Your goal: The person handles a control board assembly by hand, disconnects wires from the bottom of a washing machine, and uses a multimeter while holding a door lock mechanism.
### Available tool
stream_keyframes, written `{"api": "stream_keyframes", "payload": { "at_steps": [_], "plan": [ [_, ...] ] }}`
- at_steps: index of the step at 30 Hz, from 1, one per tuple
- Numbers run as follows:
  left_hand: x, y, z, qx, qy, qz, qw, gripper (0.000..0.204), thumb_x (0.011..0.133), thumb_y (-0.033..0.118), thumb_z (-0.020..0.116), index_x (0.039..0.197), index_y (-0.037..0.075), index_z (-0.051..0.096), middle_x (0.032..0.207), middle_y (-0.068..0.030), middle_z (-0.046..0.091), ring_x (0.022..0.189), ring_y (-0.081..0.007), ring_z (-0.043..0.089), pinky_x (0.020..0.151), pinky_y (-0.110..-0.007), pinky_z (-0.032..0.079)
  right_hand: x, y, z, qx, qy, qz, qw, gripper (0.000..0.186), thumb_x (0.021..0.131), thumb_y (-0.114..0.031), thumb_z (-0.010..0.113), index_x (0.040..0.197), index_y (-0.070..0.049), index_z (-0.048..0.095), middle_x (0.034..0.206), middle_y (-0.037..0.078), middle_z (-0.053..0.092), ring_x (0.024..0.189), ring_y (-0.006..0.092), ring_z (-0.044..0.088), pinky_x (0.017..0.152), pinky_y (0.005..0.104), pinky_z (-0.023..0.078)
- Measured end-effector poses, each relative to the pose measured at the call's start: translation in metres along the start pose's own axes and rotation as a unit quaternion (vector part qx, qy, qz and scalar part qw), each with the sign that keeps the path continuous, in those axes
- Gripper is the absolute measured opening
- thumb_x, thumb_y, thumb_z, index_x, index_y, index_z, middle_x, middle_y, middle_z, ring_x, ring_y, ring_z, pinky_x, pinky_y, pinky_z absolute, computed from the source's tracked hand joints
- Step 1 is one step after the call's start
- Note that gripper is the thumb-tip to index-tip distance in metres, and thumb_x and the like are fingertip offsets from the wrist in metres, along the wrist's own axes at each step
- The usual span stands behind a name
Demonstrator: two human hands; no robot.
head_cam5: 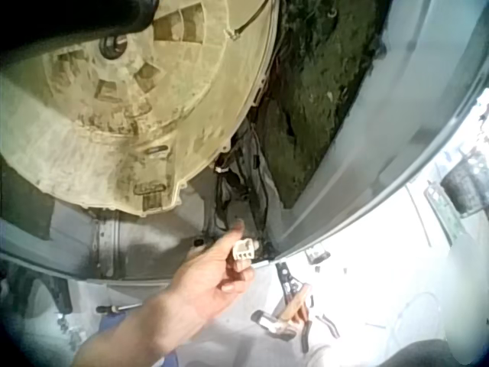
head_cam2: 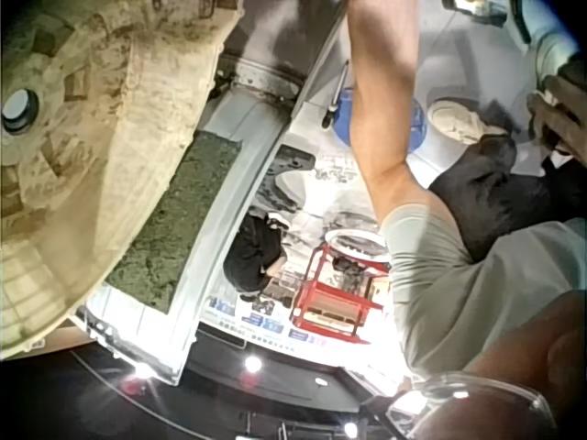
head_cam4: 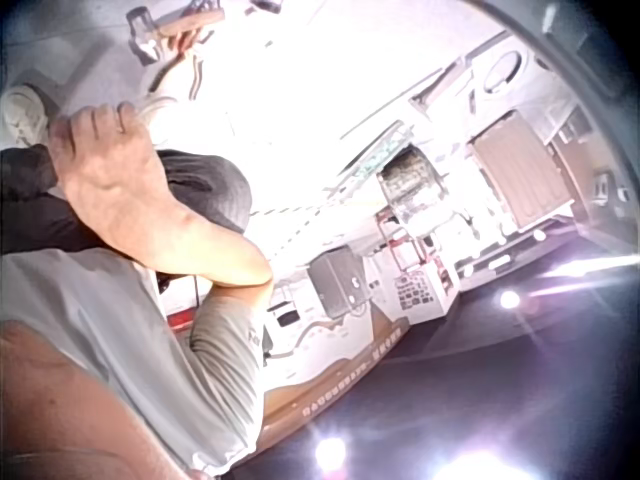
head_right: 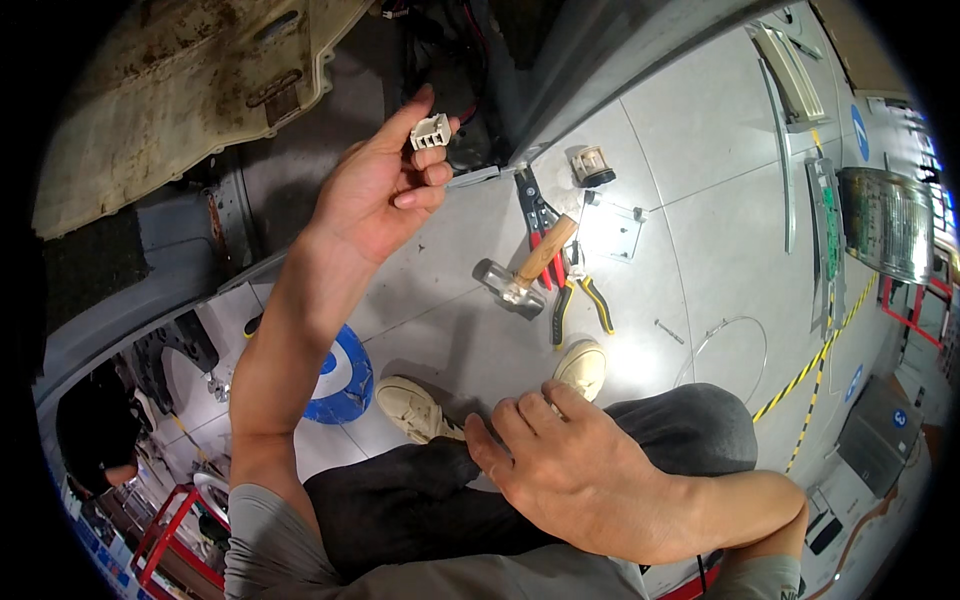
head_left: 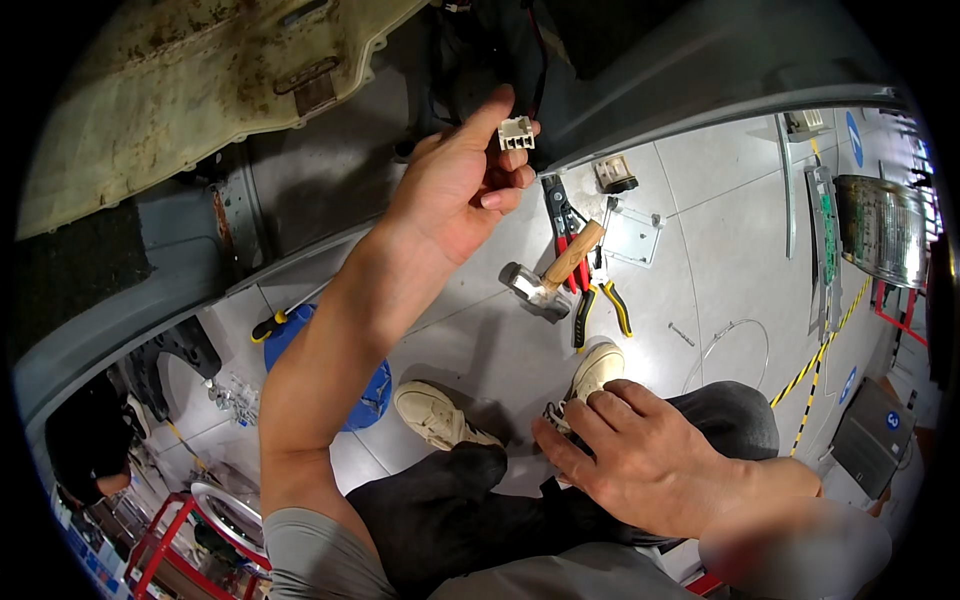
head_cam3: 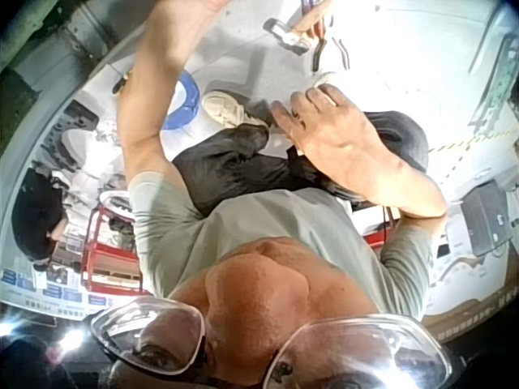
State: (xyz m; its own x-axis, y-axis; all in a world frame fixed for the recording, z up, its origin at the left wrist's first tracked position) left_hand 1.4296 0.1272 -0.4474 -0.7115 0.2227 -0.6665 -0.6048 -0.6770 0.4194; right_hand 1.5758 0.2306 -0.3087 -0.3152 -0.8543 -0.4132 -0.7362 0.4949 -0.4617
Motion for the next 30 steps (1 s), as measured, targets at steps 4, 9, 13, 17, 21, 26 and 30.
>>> {"api": "stream_keyframes", "payload": {
  "at_steps": [4, 9, 13, 17, 21, 26, 30],
  "plan": [
    [-0.001, -0.002, 0.001, 0.010, -0.016, 0.000, 1.000, 0.039, 0.087, 0.034, 0.067, 0.099, 0.000, 0.055, 0.060, 0.0029, 0.040, 0.055, -0.0078, 0.040, 0.036, -0.018, 0.024, -0.001, 0.000, 0.000, -0.003, 0.000, -0.003, 1.000, 0.036, 0.077, -0.018, 0.061, 0.110, -0.003, 0.062, 0.093, 0.009, 0.059, 0.084, 0.0207, 0.057, 0.078, 0.0320, 0.047],
    [-0.003, -0.001, 0.003, 0.013, -0.009, 0.001, 1.000, 0.039, 0.086, 0.035, 0.067, 0.098, 0.000, 0.055, 0.059, 0.0033, 0.039, 0.054, -0.0077, 0.040, 0.036, -0.018, 0.024, -0.001, 0.000, 0.000, -0.001, 0.005, -0.003, 1.000, 0.037, 0.077, -0.019, 0.062, 0.110, -0.003, 0.062, 0.093, 0.009, 0.059, 0.084, 0.0209, 0.057, 0.078, 0.0318, 0.046],
    [-0.005, -0.001, 0.003, 0.023, 0.003, 0.005, 1.000, 0.038, 0.087, 0.036, 0.067, 0.096, 0.000, 0.056, 0.059, 0.0034, 0.039, 0.054, -0.0075, 0.041, 0.036, -0.019, 0.023, -0.001, 0.000, -0.001, 0.001, 0.051, -0.025, 0.998, 0.032, 0.079, -0.011, 0.055, 0.108, 0.002, 0.061, 0.078, 0.007, 0.052, 0.074, 0.0188, 0.051, 0.070, 0.0282, 0.043],
    [-0.003, -0.002, 0.004, 0.047, -0.023, 0.016, 0.999, 0.038, 0.089, 0.038, 0.063, 0.093, 0.000, 0.059, 0.058, 0.0024, 0.040, 0.054, -0.0088, 0.041, 0.040, -0.021, 0.025, -0.001, 0.000, -0.002, 0.001, 0.052, -0.028, 0.998, 0.032, 0.079, -0.011, 0.055, 0.107, 0.002, 0.061, 0.077, 0.006, 0.052, 0.074, 0.0187, 0.051, 0.069, 0.0281, 0.042],
    [0.001, -0.005, 0.005, 0.070, -0.072, 0.036, 0.994, 0.040, 0.092, 0.039, 0.058, 0.090, -0.001, 0.062, 0.057, 0.0010, 0.042, 0.052, -0.0094, 0.038, 0.044, -0.022, 0.026, -0.001, 0.001, -0.002, -0.001, 0.059, -0.028, 0.998, 0.031, 0.079, -0.011, 0.055, 0.106, 0.002, 0.061, 0.076, 0.006, 0.052, 0.073, 0.0187, 0.051, 0.067, 0.0281, 0.042],
    [0.006, -0.013, 0.005, 0.101, -0.110, 0.035, 0.988, 0.045, 0.093, 0.044, 0.054, 0.102, 0.000, 0.060, 0.061, 0.0026, 0.041, 0.055, -0.0085, 0.039, 0.047, -0.022, 0.028, -0.001, 0.002, -0.003, 0.012, 0.074, -0.022, 0.997, 0.031, 0.078, -0.011, 0.056, 0.105, 0.002, 0.062, 0.076, 0.006, 0.052, 0.073, 0.0189, 0.051, 0.067, 0.0279, 0.042],
    [0.011, -0.020, 0.005, 0.074, -0.154, 0.009, 0.985, 0.045, 0.094, 0.042, 0.051, 0.107, -0.001, 0.057, 0.066, 0.0012, 0.046, 0.062, -0.0095, 0.042, 0.052, -0.022, 0.031, 0.000, 0.001, -0.004, 0.005, 0.062, -0.026, 0.998, 0.031, 0.078, -0.011, 0.055, 0.106, 0.002, 0.062, 0.076, 0.006, 0.052, 0.073, 0.0187, 0.051, 0.067, 0.0279, 0.042]
  ]
}}
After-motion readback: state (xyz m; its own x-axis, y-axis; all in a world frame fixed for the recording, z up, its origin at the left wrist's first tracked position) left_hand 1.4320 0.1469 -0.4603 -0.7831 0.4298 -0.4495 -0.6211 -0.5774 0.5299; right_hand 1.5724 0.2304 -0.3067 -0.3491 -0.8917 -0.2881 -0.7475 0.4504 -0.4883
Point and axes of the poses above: each hand's wrist, its own x-axis towards the middle knuckle, its own z-axis out of the palm, y = z × x, the point moved 8 cm from there along x, towards the middle knuckle
